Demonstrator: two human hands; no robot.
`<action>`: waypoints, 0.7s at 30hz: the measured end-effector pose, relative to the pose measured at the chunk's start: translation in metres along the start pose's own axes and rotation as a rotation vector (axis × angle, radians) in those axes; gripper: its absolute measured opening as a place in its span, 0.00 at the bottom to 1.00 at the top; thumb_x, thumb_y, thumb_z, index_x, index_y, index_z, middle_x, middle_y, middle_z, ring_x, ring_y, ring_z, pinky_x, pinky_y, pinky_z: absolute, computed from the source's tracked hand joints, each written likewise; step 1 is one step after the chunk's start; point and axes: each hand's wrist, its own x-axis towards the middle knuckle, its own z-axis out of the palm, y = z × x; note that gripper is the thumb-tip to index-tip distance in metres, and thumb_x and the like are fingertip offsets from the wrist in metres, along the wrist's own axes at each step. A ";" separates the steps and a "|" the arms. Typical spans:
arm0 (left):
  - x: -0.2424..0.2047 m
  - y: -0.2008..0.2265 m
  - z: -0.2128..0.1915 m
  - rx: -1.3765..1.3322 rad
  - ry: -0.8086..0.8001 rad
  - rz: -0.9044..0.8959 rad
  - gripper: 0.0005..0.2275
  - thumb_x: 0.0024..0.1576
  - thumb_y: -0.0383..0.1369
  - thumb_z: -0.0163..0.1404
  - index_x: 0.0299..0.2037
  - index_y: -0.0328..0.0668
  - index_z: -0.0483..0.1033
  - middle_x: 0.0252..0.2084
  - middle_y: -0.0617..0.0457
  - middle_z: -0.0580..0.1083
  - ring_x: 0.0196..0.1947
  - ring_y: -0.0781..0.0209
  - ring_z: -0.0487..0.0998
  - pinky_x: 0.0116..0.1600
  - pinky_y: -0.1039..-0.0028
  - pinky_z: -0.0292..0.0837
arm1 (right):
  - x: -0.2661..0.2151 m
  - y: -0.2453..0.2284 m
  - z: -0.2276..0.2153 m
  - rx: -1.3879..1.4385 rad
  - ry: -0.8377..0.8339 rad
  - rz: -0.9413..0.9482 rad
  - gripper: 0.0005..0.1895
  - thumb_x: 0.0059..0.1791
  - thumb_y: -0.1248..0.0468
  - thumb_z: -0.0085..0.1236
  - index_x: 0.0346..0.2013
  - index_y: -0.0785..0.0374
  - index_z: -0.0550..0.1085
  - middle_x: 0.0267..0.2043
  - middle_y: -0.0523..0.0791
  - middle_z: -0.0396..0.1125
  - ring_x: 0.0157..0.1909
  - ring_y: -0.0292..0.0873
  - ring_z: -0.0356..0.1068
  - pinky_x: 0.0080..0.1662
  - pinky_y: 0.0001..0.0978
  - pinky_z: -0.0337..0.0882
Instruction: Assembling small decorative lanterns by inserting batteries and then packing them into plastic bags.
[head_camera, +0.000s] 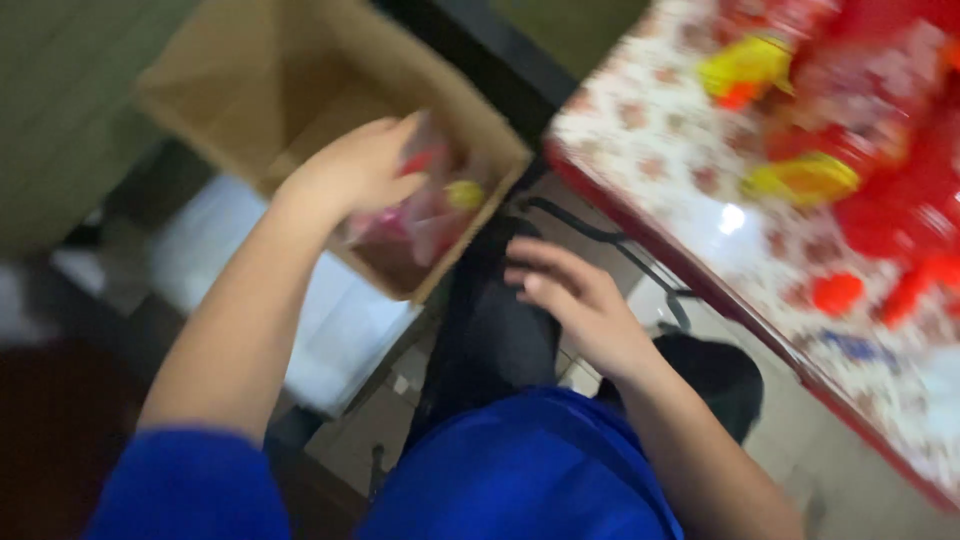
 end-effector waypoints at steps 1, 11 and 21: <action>-0.012 0.010 0.006 0.009 -0.019 0.038 0.14 0.54 0.39 0.47 0.49 0.46 0.68 0.43 0.39 0.76 0.44 0.36 0.77 0.46 0.51 0.69 | -0.020 -0.003 -0.013 0.010 0.042 -0.003 0.23 0.52 0.61 0.52 0.62 0.62 0.71 0.64 0.46 0.69 0.59 0.42 0.74 0.56 0.33 0.75; -0.024 0.194 0.046 -0.200 0.372 0.634 0.13 0.63 0.27 0.49 0.55 0.30 0.74 0.55 0.40 0.76 0.55 0.45 0.77 0.64 0.60 0.70 | -0.185 0.057 -0.123 -0.092 1.015 -0.348 0.05 0.57 0.74 0.50 0.44 0.70 0.74 0.40 0.51 0.73 0.34 0.40 0.71 0.40 0.25 0.73; 0.079 0.305 0.129 -0.315 0.643 0.919 0.04 0.64 0.21 0.50 0.46 0.31 0.76 0.42 0.43 0.77 0.44 0.49 0.78 0.50 0.64 0.76 | -0.227 0.080 -0.213 -0.584 1.281 -0.562 0.15 0.59 0.76 0.53 0.61 0.69 0.68 0.53 0.55 0.67 0.43 0.44 0.64 0.46 0.34 0.68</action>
